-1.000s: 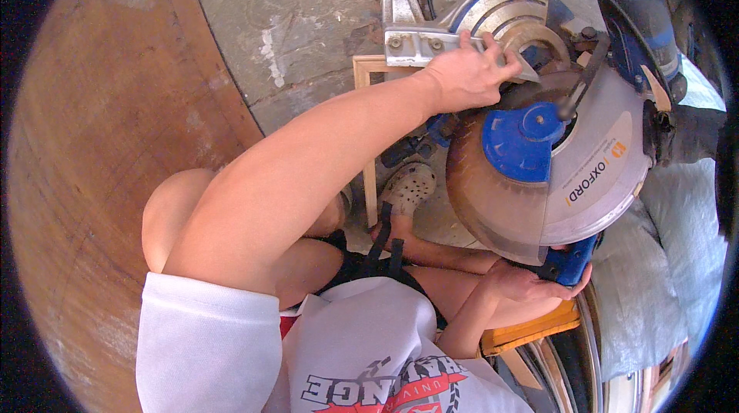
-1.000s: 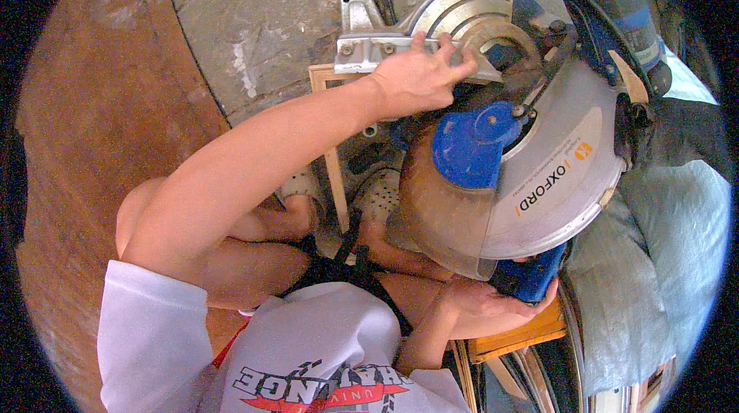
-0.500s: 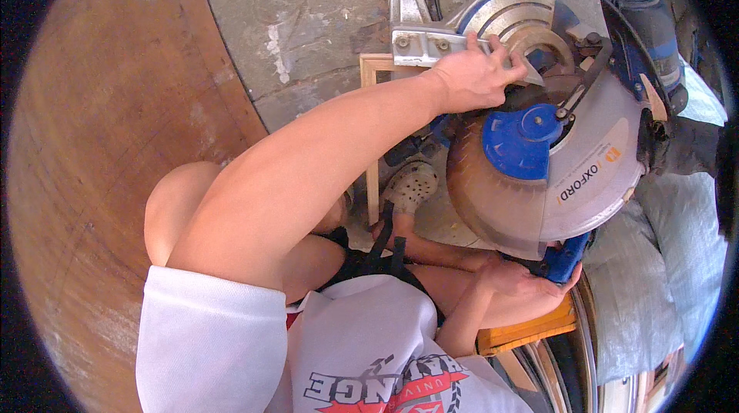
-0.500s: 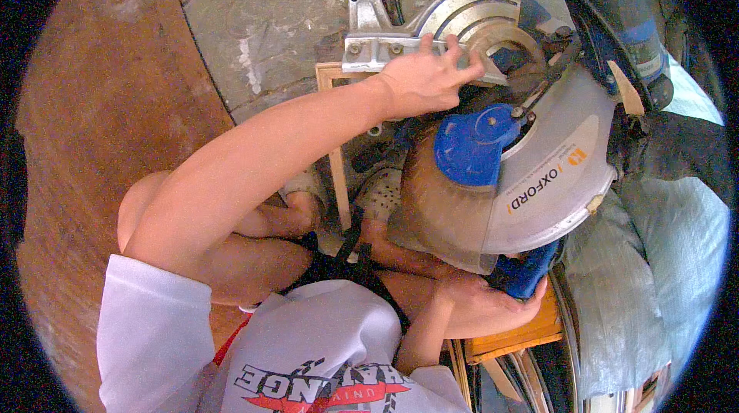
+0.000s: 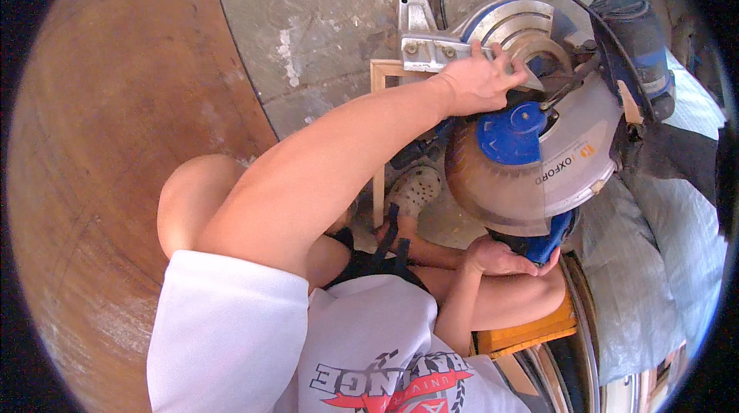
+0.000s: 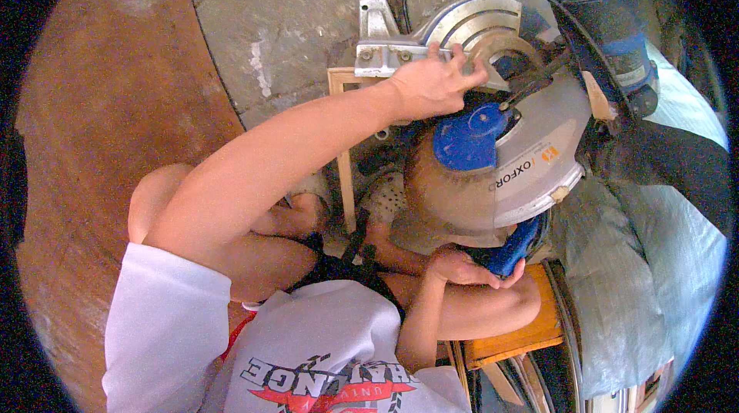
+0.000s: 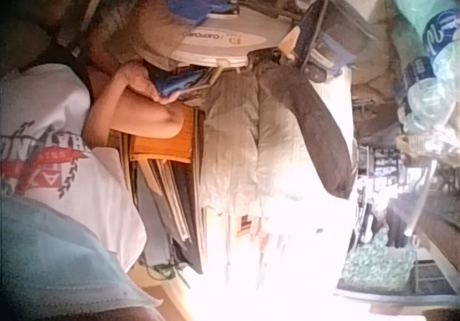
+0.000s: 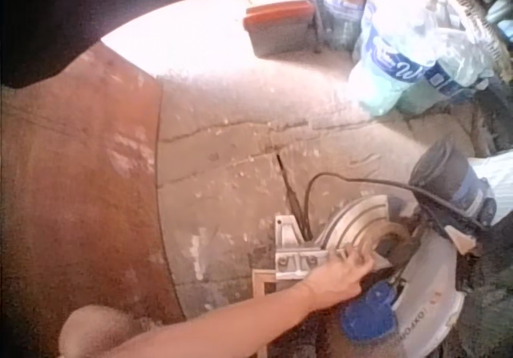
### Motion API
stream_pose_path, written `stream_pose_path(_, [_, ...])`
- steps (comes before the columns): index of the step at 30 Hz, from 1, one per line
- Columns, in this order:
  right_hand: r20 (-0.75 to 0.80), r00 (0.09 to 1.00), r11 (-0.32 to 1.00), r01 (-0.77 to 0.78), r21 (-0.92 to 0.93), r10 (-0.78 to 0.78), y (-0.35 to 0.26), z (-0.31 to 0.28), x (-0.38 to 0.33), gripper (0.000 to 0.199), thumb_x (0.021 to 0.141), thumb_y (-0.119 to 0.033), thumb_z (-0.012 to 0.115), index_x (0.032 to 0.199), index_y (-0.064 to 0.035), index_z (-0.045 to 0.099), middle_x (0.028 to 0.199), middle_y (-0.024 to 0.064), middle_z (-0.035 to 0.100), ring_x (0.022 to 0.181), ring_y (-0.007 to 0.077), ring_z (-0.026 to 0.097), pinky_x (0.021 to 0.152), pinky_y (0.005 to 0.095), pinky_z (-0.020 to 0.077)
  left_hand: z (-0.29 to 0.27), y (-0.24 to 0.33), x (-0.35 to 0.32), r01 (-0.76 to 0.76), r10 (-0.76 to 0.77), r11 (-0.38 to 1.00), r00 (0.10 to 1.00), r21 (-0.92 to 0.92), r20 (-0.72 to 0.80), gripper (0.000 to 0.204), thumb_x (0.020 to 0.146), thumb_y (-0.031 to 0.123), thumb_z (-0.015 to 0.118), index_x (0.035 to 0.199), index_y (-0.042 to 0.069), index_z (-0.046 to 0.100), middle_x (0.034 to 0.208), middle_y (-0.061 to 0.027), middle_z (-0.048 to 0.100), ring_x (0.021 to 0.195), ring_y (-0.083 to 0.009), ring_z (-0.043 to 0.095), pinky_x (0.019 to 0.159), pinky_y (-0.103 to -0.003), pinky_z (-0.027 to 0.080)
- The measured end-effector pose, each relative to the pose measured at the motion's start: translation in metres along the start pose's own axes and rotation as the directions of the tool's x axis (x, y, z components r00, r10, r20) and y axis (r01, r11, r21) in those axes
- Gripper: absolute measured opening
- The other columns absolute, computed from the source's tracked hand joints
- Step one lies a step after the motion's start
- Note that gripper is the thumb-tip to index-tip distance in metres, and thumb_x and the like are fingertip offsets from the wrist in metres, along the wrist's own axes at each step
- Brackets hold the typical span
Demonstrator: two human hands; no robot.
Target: The person assembles a wooden frame by hammering nails into a rectangular frame and attaching a cross brace. They cut the cross brace with a miter saw and then attach it to the frame, finishing by applying glue to the joints.
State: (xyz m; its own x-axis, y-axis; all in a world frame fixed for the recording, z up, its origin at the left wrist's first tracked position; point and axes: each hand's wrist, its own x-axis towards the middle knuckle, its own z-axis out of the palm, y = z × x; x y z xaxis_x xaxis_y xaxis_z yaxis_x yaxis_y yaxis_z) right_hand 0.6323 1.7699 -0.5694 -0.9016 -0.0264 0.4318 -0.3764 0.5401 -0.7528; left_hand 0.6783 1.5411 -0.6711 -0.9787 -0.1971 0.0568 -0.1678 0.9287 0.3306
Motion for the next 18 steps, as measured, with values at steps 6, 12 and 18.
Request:
stream_pose_path(6, [0.140,0.982,0.989,-0.137,0.060,0.128,-0.047,-0.001,0.035,0.068,0.106,-0.065,0.024,0.140,-0.0094,0.044,0.114,0.0159,0.060,0.098,0.0285,0.058,0.089,0.0431,0.0504,0.000,-0.001,-0.001,-0.009,0.010,1.000,0.999,-0.010,0.039,0.022,0.082,0.022,0.065,0.087,0.006,0.078,0.137,-0.0198,0.047,0.119,-0.0476,0.056,0.084,-0.063,0.057])
stream_pose_path(12, [0.332,0.888,0.922,-0.372,0.110,0.319,-0.102,-0.001,0.105,0.062,0.106,-0.062,0.029,0.141,-0.0124,0.043,0.096,0.0114,0.060,0.075,0.0224,0.054,0.070,0.0320,0.0500,-0.001,-0.001,-0.002,-0.015,0.014,1.000,0.998,0.013,0.063,0.023,0.082,0.024,0.065,0.087,0.006,0.078,0.138,-0.0186,0.046,0.120,-0.0467,0.056,0.086,-0.062,0.056])
stream_pose_path(18, [0.257,0.927,0.957,-0.288,0.029,0.272,-0.097,-0.001,0.083,0.054,0.108,-0.056,0.029,0.140,-0.0144,0.043,0.094,0.0114,0.060,0.074,0.0226,0.055,0.067,0.0308,0.0501,0.008,0.001,-0.004,-0.011,0.010,0.997,1.000,0.078,0.011,0.023,0.082,0.024,0.065,0.086,0.005,0.078,0.137,-0.0187,0.046,0.119,-0.0466,0.056,0.084,-0.062,0.056])
